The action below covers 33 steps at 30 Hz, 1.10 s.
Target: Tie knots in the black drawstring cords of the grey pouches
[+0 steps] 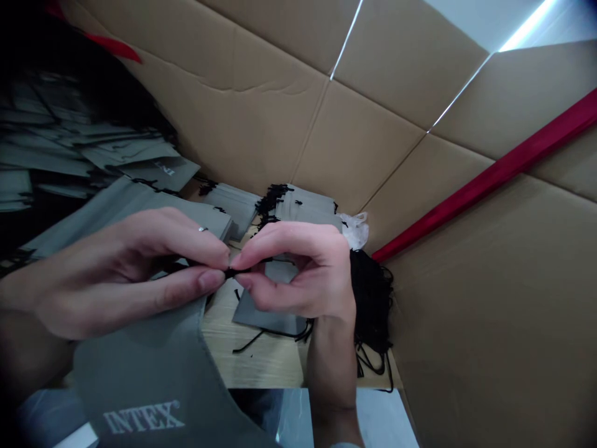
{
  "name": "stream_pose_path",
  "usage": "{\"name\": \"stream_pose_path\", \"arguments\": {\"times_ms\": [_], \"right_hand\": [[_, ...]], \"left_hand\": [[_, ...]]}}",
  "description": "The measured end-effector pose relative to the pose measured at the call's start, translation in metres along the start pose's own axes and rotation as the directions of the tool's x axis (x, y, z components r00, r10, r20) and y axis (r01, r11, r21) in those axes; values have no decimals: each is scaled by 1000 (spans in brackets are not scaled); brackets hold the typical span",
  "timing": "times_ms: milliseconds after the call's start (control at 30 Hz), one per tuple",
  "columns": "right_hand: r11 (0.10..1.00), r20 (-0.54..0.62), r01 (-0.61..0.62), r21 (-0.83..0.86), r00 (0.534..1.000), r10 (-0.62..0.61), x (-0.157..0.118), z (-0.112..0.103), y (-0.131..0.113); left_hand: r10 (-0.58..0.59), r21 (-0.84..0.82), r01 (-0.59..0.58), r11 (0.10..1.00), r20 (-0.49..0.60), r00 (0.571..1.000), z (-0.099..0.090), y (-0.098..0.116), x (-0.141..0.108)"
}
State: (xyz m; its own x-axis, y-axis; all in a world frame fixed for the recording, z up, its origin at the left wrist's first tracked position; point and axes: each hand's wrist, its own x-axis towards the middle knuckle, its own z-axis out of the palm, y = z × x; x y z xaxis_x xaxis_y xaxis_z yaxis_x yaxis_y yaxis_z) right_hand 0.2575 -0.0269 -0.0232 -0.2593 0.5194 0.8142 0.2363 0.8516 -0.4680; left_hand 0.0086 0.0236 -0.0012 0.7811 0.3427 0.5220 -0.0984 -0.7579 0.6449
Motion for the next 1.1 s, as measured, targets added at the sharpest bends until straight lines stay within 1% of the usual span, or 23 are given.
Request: {"name": "stream_pose_path", "arguments": {"times_ms": [100, 167, 233, 300, 367, 433, 533, 600, 667, 733, 800, 900, 967, 1033, 1067, 1100], "right_hand": [[996, -41, 22, 85, 999, -19, -1, 7, 10], [992, -24, 30, 123, 999, -27, -2, 9, 16], [986, -8, 29, 167, 1000, -28, -2, 10, 22], [969, -11, 22, 247, 1000, -19, -1, 11, 26], [940, -15, -13, 341, 1000, 19, 0, 10, 27], [922, -9, -92, 377, 995, 103, 1, 6, 22], [920, 17, -238, 310, 969, 245, -2, -3, 10], [919, 17, -303, 253, 951, 308, -3, -10, 2], [924, 4, -335, 185, 940, 341, -3, -15, -3], [932, -33, -350, 89, 935, 354, -2, -18, -5], [930, -79, -367, -18, 928, 365, 0, -19, -6], [903, -126, -401, -152, 914, 385, 2, -19, -12], [888, -146, -403, -224, 914, 378, 0, -19, -19], [874, -131, -380, -304, 925, 357, -1, -20, -29], [868, -93, -356, -347, 934, 346, -2, -22, -35], [866, -23, -314, -388, 943, 331, -3, -24, -41]], "left_hand": [[13, -56, -10, 998, 62, 998, -2, 1, 1], [0, -110, 12, 994, 104, 995, -3, 3, 1], [-4, -162, 24, 987, 121, 993, -2, 5, 1], [16, -196, 9, 981, 126, 992, -1, 6, 1], [42, -168, -25, 986, 100, 994, -1, 6, 2], [46, -52, -45, 998, 24, 999, -1, 3, 4], [28, 113, -19, 993, -78, 997, -1, -3, 8], [17, 150, -2, 989, -98, 995, -2, -8, 11], [12, 155, 4, 988, -102, 995, -2, -13, 13], [-3, 149, 17, 989, -99, 995, -2, -16, 14], [-44, 136, 57, 989, -97, 994, -2, -17, 14], [-144, 118, 155, 981, -93, 985, -2, -17, 14], [-205, 100, 214, 972, -94, 974, -1, -19, 14], [-260, 62, 269, 961, -122, 958, 0, -22, 15], [-291, 36, 299, 954, -152, 945, 0, -24, 15], [-323, 6, 331, 944, -199, 925, -1, -28, 15]]}}
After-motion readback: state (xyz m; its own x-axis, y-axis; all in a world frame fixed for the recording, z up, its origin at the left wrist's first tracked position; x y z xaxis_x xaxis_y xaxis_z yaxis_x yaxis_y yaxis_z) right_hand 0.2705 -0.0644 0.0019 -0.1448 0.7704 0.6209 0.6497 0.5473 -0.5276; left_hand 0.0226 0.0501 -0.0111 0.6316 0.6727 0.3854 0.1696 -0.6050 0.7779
